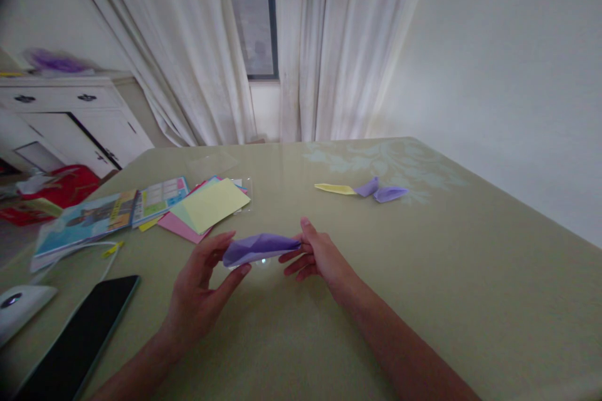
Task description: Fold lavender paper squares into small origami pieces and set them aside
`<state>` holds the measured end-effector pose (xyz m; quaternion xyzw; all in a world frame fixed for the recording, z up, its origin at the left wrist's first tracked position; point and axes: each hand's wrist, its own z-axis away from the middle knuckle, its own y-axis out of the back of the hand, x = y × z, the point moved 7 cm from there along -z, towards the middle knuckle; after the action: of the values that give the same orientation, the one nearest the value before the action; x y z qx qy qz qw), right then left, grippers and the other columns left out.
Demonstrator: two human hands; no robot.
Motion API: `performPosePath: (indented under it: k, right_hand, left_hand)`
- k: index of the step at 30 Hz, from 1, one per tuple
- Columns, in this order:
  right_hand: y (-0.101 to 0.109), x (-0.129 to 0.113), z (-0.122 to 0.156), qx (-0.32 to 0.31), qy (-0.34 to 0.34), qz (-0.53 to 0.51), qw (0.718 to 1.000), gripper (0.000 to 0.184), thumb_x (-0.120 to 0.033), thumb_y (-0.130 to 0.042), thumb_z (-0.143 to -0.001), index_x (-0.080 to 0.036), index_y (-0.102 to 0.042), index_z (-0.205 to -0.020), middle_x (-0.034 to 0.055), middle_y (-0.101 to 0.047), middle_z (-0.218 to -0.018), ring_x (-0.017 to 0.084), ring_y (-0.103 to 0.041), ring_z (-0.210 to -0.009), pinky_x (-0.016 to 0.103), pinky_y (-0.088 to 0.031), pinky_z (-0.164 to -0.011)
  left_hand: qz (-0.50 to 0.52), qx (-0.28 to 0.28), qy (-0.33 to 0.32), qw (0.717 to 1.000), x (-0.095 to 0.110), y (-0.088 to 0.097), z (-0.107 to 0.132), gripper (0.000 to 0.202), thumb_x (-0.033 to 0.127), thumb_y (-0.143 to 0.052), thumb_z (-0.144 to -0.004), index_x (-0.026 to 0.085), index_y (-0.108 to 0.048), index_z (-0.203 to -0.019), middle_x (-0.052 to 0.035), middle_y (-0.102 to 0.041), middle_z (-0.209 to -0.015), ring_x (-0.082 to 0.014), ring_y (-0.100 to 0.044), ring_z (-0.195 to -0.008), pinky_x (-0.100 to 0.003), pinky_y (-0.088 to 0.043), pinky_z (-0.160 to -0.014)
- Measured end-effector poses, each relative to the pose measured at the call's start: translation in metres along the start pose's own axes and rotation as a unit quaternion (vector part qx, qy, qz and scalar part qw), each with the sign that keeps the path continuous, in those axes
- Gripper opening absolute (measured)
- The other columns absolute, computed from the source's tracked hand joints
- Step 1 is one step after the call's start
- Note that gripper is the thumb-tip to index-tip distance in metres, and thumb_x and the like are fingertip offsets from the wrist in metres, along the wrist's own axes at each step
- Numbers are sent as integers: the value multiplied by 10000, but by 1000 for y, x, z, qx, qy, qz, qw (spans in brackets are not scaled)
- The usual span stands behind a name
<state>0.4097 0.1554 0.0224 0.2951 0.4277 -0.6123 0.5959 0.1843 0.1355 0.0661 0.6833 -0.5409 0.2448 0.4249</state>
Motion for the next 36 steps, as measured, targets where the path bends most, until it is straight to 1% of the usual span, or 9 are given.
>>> performPosePath:
  k: [2,5,7,9,12,20,24,32,36]
  right_hand:
    - [0,-3,1,-14,15,5,1000,676,-671,-354,-1097,-133,-758,-1024,162,-840,-994,177,-788,-668,218,-533,-503]
    - [-1,-6,2,-32,49,19,998,552,-697,-585,-993,-173,-728,-1095,139,-829,-1071,193,-793,-741,236,-552,-556]
    - [0,-10,3,-31,93,62,993,518,-676,-746,-883,-196,-723,-1077,82,-814,-955,167,-731,-646,239,-511,-535]
    - [3,-15,3,-16,144,113,983,467,-636,-813,-832,-197,-738,-970,-4,-707,-722,113,-563,-509,231,-401,-486]
    - [7,-21,3,6,199,152,968,444,-614,-816,-837,-180,-739,-781,-51,-510,-599,95,-393,-520,255,-278,-509]
    - [2,-33,8,7,278,181,944,570,-694,-765,-869,-174,-695,-649,-10,-498,-735,138,-447,-665,301,-314,-619]
    - [1,-33,9,6,288,181,940,598,-713,-751,-876,-176,-668,-627,-14,-485,-717,130,-421,-626,300,-291,-582]
    - [3,-34,14,23,306,160,938,587,-654,-772,-891,-185,-626,-568,-20,-462,-679,127,-376,-601,309,-273,-570]
    - [2,-35,17,17,296,152,943,567,-617,-790,-892,-184,-634,-561,-17,-473,-682,127,-385,-608,305,-288,-576]
  left_hand:
    - [3,9,44,999,-7,3,-2,339,263,-746,-983,280,-634,-1303,-26,-694,-1132,-194,-692,-1032,-325,-554,-938]
    - [41,14,98,994,-16,4,-6,184,345,-726,-991,226,-684,-1125,-17,-699,-992,-183,-679,-918,-295,-541,-850]
    - [90,21,135,987,-22,4,-9,207,405,-717,-986,209,-699,-1051,-8,-683,-896,-169,-651,-828,-262,-523,-752]
    - [137,25,171,975,-27,4,-12,257,457,-731,-962,203,-704,-988,-1,-673,-839,-159,-625,-769,-240,-510,-693]
    - [166,26,197,966,-28,2,-13,313,506,-777,-910,203,-718,-962,2,-680,-813,-158,-621,-750,-236,-524,-690]
    - [173,-2,228,958,-32,-4,-6,400,585,-776,-895,185,-781,-905,-6,-676,-727,-158,-598,-673,-223,-471,-607]
    - [143,-3,237,961,-38,-3,-3,477,630,-735,-909,163,-781,-820,-7,-642,-688,-148,-546,-622,-230,-421,-570]
    - [81,6,226,971,-30,0,-5,537,638,-669,-944,177,-735,-675,-8,-633,-624,-170,-573,-619,-247,-432,-584]
    - [74,5,233,970,-28,-1,-4,517,642,-643,-956,182,-750,-746,-7,-656,-603,-177,-605,-587,-254,-461,-582]
